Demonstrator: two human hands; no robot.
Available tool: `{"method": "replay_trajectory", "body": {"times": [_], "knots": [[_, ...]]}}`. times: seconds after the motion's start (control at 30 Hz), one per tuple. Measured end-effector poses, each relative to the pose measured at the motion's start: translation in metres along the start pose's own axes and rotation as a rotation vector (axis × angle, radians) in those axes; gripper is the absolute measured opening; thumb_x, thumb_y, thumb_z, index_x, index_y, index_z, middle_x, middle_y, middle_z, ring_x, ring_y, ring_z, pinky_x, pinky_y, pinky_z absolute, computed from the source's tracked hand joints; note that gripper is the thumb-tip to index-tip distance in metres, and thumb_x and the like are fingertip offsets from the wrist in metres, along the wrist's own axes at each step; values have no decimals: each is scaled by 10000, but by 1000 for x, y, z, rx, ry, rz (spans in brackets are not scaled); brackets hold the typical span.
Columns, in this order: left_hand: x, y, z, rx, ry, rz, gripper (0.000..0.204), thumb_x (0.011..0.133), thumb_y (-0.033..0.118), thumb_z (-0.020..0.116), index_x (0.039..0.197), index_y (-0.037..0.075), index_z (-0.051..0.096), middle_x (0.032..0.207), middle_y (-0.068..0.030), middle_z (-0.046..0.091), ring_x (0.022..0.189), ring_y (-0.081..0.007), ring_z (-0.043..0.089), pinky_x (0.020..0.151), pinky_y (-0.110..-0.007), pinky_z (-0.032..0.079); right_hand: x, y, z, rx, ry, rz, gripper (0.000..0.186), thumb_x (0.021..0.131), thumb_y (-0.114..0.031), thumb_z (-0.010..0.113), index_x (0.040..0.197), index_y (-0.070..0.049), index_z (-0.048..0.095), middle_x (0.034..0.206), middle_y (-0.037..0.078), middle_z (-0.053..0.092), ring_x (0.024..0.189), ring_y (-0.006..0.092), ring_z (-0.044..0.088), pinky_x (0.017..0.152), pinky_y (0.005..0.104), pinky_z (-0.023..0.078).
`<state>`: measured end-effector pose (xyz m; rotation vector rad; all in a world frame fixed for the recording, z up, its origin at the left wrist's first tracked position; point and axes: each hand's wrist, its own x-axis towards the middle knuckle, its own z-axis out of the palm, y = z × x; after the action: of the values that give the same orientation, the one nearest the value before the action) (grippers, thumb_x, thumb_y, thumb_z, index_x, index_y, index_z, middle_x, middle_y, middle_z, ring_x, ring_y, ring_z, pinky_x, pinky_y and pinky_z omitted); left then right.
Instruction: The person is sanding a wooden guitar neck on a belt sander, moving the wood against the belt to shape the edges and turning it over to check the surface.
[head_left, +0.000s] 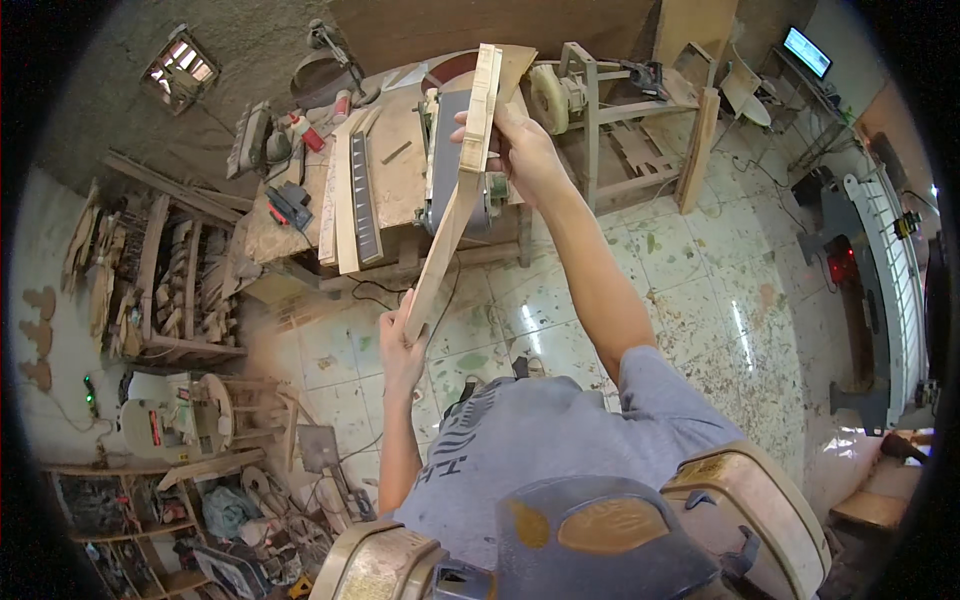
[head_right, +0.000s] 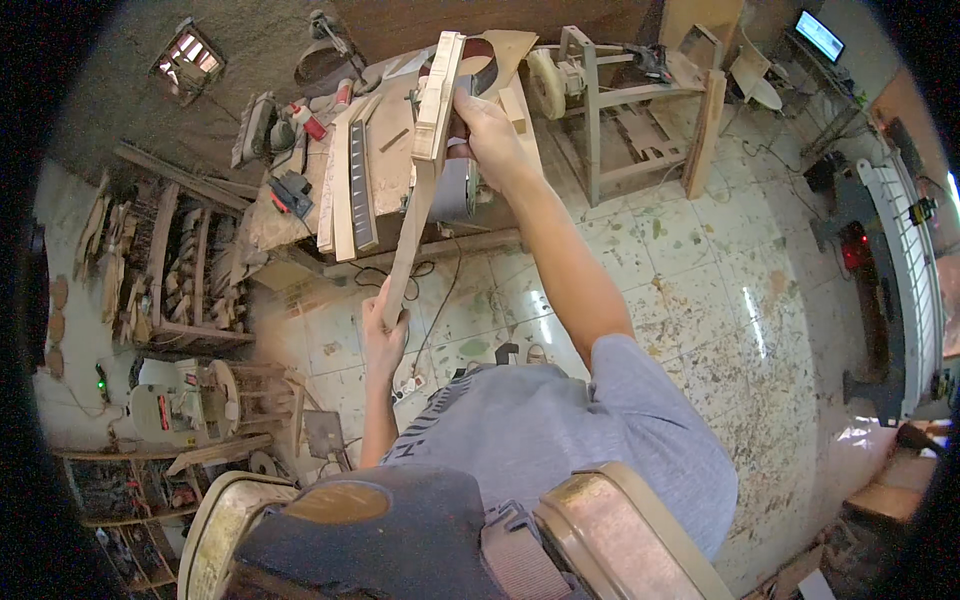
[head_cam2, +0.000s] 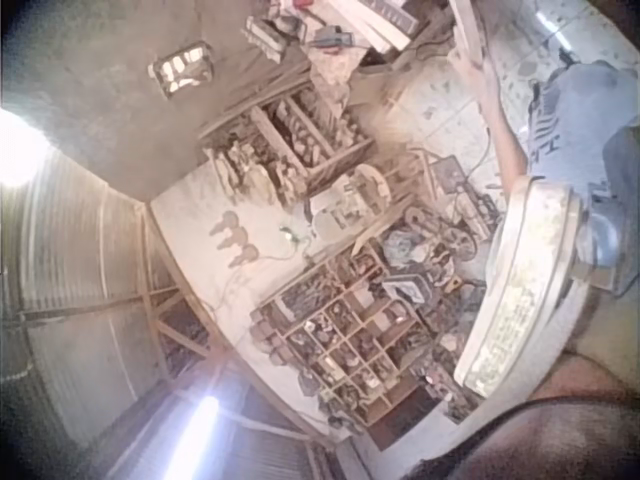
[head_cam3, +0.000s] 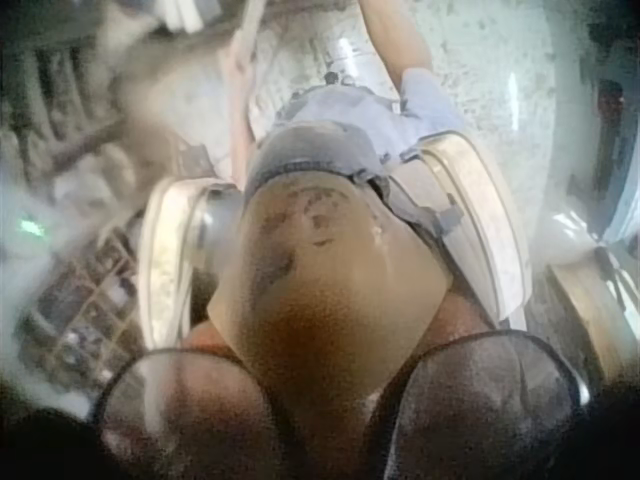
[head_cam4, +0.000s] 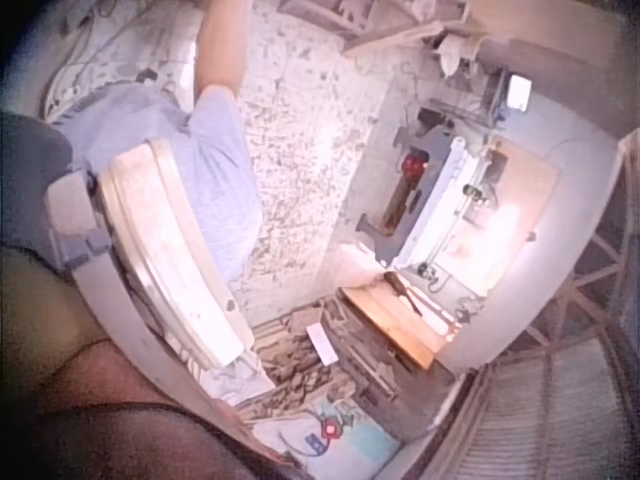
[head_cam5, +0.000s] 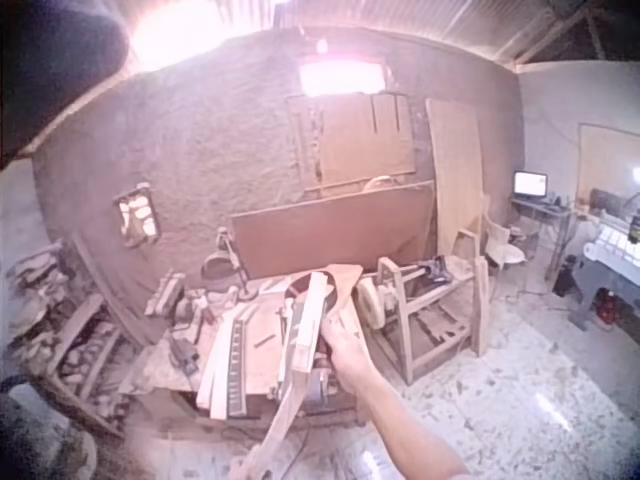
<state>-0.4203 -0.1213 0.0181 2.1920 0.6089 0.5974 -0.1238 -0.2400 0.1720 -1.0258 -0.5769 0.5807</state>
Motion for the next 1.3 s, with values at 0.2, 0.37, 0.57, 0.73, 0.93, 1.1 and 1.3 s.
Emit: {"method": "replay_trajectory", "body": {"times": [0.2,0.37,0.57,0.73,0.93,1.1,1.3], "knots": [[1,13,-4,-2,-40,-60,694,813,39,668,1463,237,528,992,-111,487,924,-260,533,868,-346,462,9,6,0,42,38,-17,521,1058,-487,412,1224,-35,612,1004,85,722,907,114,671,734,253,545],[1,11,-9,8,-61,-75,698,811,66,667,1467,258,521,983,-102,489,912,-259,547,855,-355,469,16,11,-1,34,20,-15,515,1063,-474,410,1218,-28,617,1015,101,719,924,130,678,753,268,557],[3,9,-15,0,-92,-73,709,801,77,648,1470,268,513,966,-108,485,907,-276,549,852,-369,471,26,15,-1,13,79,3,505,1073,-450,391,1206,-21,622,1033,103,714,959,152,687,795,292,568],[3,17,-23,-9,-125,-125,705,793,88,631,1467,262,515,950,-114,480,909,-292,550,850,-382,470,33,19,-2,-2,124,20,486,1080,-429,384,1208,-23,620,1059,101,709,978,161,687,840,326,570],[2,19,-33,-40,-152,-132,681,787,102,628,1449,225,527,942,-132,491,902,-305,554,848,-389,471,33,18,6,17,167,33,462,1075,-415,414,1235,-26,604,1142,87,668,1026,170,647,856,351,566],[4,10,-39,-69,-185,-88,638,783,100,631,1412,176,554,955,-134,527,921,-297,567,847,-385,475,32,18,12,21,189,27,454,1068,-402,438,1249,-17,596,1157,88,651,1016,175,632,856,368,566],[7,-9,-46,-359,-384,-224,449,787,89,639,1233,54,612,944,-67,646,838,-172,629,756,-324,502,32,21,12,32,161,12,427,1057,-371,482,1219,6,603,1135,106,652,925,182,649,807,358,583]]}}
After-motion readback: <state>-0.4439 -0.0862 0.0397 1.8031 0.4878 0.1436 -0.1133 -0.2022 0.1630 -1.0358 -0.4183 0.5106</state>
